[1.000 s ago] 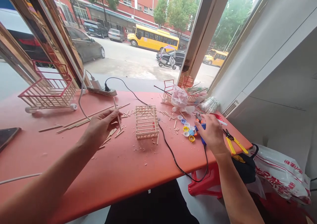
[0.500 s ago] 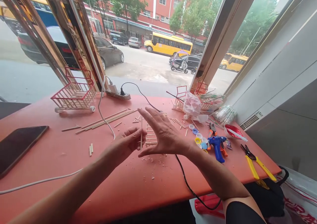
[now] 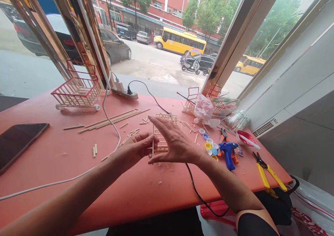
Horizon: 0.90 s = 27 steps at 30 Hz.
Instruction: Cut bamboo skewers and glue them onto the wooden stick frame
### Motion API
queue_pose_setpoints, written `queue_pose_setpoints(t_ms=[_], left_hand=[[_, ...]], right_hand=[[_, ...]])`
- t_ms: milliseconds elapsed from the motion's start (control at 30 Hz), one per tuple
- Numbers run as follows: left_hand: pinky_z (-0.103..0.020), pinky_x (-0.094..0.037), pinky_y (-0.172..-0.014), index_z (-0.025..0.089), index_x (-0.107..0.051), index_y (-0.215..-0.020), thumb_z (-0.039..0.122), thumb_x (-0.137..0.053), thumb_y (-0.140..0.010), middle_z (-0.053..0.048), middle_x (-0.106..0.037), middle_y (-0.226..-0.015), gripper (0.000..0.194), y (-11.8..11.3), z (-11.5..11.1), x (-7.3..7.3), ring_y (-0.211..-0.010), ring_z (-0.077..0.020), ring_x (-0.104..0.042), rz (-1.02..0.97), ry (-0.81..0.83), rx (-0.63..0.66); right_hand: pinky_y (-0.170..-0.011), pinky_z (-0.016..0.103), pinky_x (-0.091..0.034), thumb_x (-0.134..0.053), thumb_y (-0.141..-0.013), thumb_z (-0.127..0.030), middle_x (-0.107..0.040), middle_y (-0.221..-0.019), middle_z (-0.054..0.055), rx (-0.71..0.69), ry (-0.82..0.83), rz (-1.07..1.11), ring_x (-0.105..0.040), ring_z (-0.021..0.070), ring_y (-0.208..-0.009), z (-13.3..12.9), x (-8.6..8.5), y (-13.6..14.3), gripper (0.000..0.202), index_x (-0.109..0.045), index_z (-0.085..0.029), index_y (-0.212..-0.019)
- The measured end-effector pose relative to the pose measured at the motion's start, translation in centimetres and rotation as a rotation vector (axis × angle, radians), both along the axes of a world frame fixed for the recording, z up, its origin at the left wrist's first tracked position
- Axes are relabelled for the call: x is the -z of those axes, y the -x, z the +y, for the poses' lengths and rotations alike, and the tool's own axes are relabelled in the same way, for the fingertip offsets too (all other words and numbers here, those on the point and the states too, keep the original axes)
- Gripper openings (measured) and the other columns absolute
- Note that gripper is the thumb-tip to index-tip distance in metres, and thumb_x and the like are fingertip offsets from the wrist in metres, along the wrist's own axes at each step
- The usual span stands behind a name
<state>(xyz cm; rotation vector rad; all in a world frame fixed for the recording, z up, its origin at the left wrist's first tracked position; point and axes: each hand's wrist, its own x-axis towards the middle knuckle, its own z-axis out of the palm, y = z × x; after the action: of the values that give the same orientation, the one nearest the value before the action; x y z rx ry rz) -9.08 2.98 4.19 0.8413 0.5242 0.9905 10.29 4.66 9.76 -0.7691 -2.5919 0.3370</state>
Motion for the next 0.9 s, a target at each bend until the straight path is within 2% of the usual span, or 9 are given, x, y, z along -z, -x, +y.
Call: queue_pose_setpoints(t_ms=[400,533,667,767,900], left_hand=[[-0.02,-0.05,-0.052,0.014,-0.076,-0.077,0.047,-0.091,-0.069,-0.003,-0.063,-0.068,0.037,-0.1,0.1,0.3,-0.056,-0.009,-0.056,-0.03,0.051,0.041],[-0.021,-0.049,-0.051,0.015,-0.076,-0.076,0.048,-0.091,-0.069,-0.003,-0.063,-0.068,0.037,-0.1,0.2,0.4,-0.055,-0.0095,-0.056,-0.017,0.051,0.041],[-0.024,-0.048,-0.05,0.015,-0.074,-0.075,0.057,-0.086,-0.071,-0.003,-0.063,-0.067,0.044,-0.1,0.0,0.0,-0.055,-0.0119,-0.057,0.047,-0.008,0.021],[-0.024,-0.044,-0.049,0.015,-0.073,-0.074,0.059,-0.082,-0.073,-0.003,-0.061,-0.066,0.045,0.2,-0.1,-0.5,-0.057,-0.0126,-0.055,0.14,-0.055,-0.144],[-0.024,-0.044,-0.054,0.016,-0.074,-0.074,0.051,-0.079,-0.074,-0.004,-0.063,-0.072,0.036,0.6,0.2,-0.8,-0.068,-0.0144,-0.056,0.23,-0.094,-0.43]], right_hand=[[-0.124,0.056,-0.029,-0.085,-0.075,-0.059,-0.027,-0.17,0.016,-0.038,0.009,-0.077,-0.025,0.0349,-0.157,-0.5,0.1,-0.3,0.127,-0.003,-0.03,-0.167],[-0.124,0.058,-0.028,-0.083,-0.075,-0.063,-0.032,-0.167,0.018,-0.003,-0.066,-0.105,-0.029,0.0366,-0.155,-0.7,0.1,-0.1,0.124,-0.006,-0.028,-0.167],[-0.122,0.06,-0.031,-0.077,-0.075,-0.072,-0.034,-0.166,0.019,0.049,-0.143,-0.126,-0.034,0.0383,-0.153,-0.2,-0.4,-0.5,0.124,-0.006,-0.026,-0.167],[-0.122,0.06,-0.033,-0.074,-0.076,-0.075,-0.033,-0.166,0.019,0.096,-0.192,-0.129,-0.035,0.0382,-0.152,1.0,-0.9,-1.1,0.124,-0.007,-0.025,-0.167],[-0.124,0.062,-0.029,-0.074,-0.076,-0.075,-0.034,-0.166,0.019,0.119,-0.228,-0.167,-0.035,0.0376,-0.152,2.6,-0.9,-1.7,0.124,-0.008,-0.023,-0.167]])
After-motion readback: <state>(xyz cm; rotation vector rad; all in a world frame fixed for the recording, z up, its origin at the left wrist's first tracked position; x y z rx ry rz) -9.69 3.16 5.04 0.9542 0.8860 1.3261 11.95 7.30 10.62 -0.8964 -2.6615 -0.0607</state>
